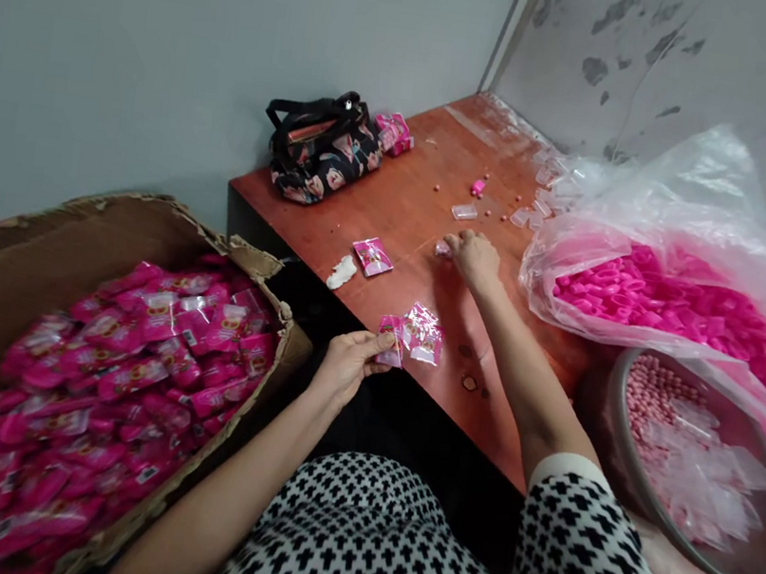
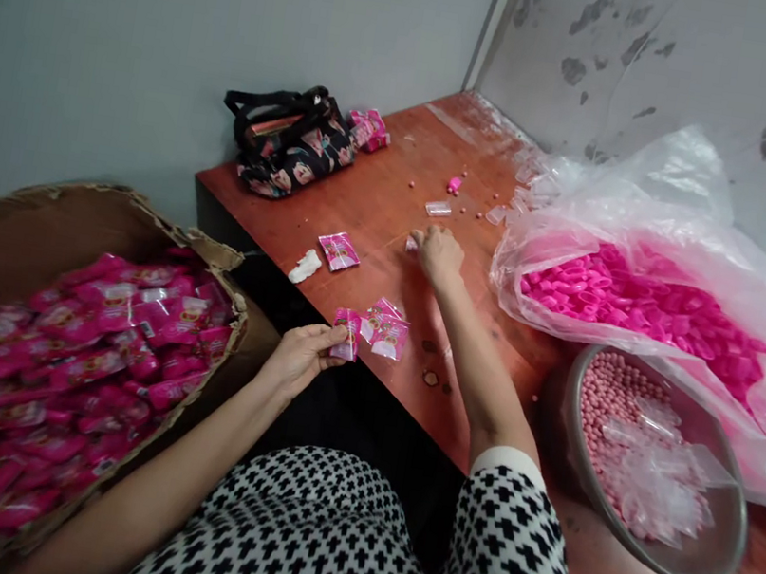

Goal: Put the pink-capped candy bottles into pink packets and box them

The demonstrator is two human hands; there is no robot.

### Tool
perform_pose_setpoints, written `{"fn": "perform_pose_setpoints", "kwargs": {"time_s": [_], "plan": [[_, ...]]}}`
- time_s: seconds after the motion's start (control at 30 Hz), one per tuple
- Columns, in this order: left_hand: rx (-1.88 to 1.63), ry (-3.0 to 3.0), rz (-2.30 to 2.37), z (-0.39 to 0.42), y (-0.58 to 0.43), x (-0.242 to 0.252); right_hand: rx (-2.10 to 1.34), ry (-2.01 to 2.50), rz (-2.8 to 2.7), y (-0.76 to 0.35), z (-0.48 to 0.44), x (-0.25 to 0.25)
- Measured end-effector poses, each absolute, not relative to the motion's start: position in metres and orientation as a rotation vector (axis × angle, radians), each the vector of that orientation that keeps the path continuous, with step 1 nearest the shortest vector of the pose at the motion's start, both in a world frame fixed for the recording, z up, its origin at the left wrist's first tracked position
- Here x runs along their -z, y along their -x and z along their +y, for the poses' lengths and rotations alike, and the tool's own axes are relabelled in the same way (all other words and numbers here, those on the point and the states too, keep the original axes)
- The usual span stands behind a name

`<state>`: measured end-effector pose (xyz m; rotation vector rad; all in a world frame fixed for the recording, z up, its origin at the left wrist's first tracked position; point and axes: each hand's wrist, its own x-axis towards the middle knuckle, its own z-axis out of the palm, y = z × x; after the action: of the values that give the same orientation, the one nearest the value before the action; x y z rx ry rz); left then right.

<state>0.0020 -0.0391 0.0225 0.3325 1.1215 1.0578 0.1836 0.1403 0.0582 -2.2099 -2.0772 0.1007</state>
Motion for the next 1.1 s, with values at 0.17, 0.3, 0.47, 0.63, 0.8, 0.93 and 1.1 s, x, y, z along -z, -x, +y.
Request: {"fn": "perform_pose_setpoints", "kwargs": {"time_s": [0.17, 0.3, 0.47, 0.63, 0.8, 0.93, 1.1], "plan": [[-1.175, -0.293, 1.136, -0.035, 0.004, -0.028, -0.026, 2.244, -2.161, -0.169, 0.138, -0.048], [-1.177, -0.26, 1.12, -0.033, 0.011, -0.036, -0.096, 2.165, -2.242, -0.182, 0.126, -0.045], [-1.145, -0.221, 1.083, -0.033, 0.007, -0.039, -0.226, 2.109, -2.1, -0.204, 0.121, -0.047], [-1.27, -0.009, 1.009, -0.035, 0.001, -0.035, -0.51, 1.95, -1.909, -0.206, 0.078, -0.048], [-1.366, 0.152, 0.928, -0.032, -0.003, -0.031, -1.224, 1.413, -1.436, -0.177, -0.027, -0.048], [-1.357, 0.164, 0.864, -0.033, -0.012, -0.032, -1.311, 1.382, -1.323, -0.15, -0.086, -0.043], [-1.353, 0.178, 0.806, -0.038, -0.021, -0.039, -1.282, 1.406, -1.226, -0.134, -0.101, -0.034]]}}
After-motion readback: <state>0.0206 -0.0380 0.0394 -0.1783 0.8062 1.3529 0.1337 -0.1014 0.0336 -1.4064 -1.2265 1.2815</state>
